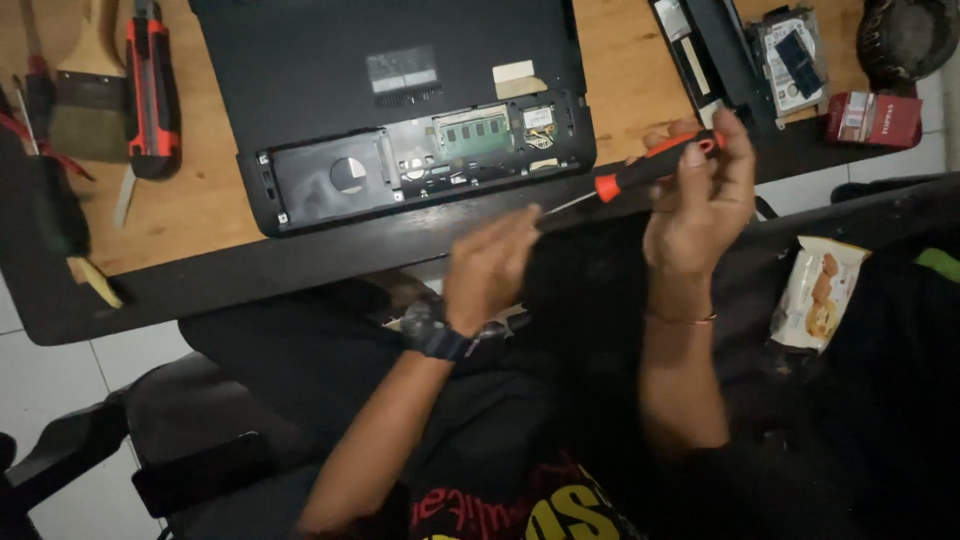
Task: Disassembling the base and internal components of a laptop using a screwdriver and prying tools.
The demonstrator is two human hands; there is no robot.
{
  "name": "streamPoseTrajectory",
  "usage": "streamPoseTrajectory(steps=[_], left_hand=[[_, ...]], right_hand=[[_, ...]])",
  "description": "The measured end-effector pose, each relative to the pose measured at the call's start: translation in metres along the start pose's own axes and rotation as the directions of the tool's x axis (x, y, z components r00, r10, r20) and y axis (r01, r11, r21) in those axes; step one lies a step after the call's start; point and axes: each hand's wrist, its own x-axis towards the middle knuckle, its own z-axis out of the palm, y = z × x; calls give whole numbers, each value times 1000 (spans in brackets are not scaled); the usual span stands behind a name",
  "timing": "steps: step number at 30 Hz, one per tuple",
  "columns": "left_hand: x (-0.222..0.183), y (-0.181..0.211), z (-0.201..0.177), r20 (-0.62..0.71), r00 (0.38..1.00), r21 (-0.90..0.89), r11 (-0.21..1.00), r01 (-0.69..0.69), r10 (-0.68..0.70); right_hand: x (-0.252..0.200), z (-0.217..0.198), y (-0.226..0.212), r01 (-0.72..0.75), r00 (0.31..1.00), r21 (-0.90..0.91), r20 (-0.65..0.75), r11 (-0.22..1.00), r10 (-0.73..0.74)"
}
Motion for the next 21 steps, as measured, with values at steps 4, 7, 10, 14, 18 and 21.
streamPoseTrajectory(steps=[4,7,10,14,18,21], left_hand=[[-16,-2,26,-1,984,81,981,-179,179],[-18,2,22,22,973,84,970,-230,229],[-16,3,14,78,962,88,959,-268,262],[-14,2,19,146,949,170,938,-301,278],[-30,-22,54,180,954,157,950,-270,241],[-26,-13,63,91,965,102,962,-255,246]], right_hand=[[-11,2,-6,-223,964,156,-110,962,241],[-13,0,-15,-324,921,195,-157,926,356],[-16,-1,-16,-367,900,209,-168,906,403],[-16,-12,-18,-327,918,217,-158,920,364],[-21,-15,-36,-306,923,251,-159,918,351],[-28,-8,-58,-206,978,-13,-16,978,206]])
